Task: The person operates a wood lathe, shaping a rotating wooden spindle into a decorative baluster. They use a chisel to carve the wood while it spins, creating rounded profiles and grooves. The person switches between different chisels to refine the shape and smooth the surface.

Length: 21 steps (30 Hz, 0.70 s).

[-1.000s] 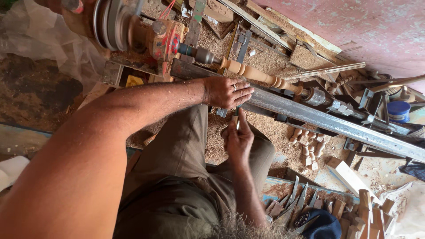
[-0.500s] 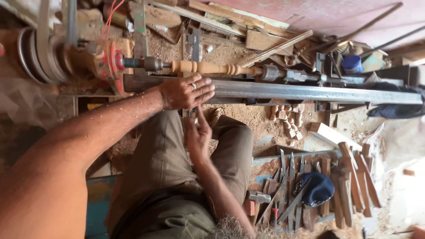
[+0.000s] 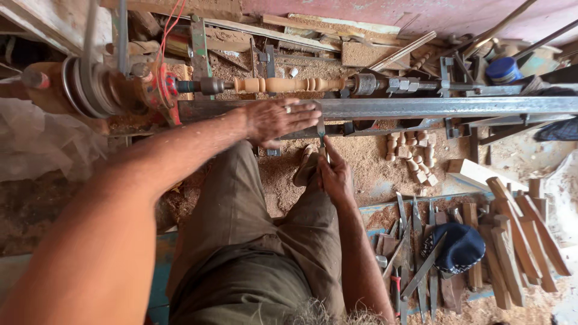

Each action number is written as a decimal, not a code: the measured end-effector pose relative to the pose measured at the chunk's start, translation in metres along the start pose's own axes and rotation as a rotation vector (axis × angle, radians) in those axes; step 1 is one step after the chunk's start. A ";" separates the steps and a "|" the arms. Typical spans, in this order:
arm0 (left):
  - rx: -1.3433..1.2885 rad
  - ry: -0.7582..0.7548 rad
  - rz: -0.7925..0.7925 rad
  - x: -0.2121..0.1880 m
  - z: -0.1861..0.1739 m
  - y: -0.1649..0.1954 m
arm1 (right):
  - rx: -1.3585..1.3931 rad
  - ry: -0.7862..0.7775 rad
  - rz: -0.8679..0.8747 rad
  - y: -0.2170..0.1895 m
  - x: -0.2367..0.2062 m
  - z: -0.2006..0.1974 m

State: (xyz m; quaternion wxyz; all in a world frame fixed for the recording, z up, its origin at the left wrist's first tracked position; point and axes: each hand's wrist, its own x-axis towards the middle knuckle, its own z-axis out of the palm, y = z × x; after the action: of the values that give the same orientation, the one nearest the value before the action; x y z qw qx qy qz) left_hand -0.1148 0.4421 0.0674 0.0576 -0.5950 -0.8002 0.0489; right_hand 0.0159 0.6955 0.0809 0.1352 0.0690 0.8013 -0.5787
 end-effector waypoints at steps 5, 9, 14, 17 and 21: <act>-0.031 -0.193 -0.075 0.046 -0.002 -0.021 | 0.081 -0.003 0.043 -0.007 0.031 -0.022; -0.001 -0.201 -0.107 0.061 0.001 -0.033 | -0.016 -0.079 0.089 -0.014 0.070 -0.063; -0.116 -0.149 -0.162 0.077 0.013 -0.047 | -0.059 -0.155 0.118 -0.016 0.104 -0.086; -0.157 -0.084 -0.175 0.080 0.024 -0.055 | -0.049 -0.162 0.093 -0.012 0.110 -0.082; -0.212 0.062 -0.180 0.079 0.038 -0.061 | -0.097 -0.082 0.164 0.002 0.109 -0.062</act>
State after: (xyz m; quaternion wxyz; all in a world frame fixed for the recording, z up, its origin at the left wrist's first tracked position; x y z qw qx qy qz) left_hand -0.2013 0.5002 0.0413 0.0231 -0.5249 -0.8487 -0.0597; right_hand -0.0964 0.7503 0.0647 0.2180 0.1041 0.8139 -0.5285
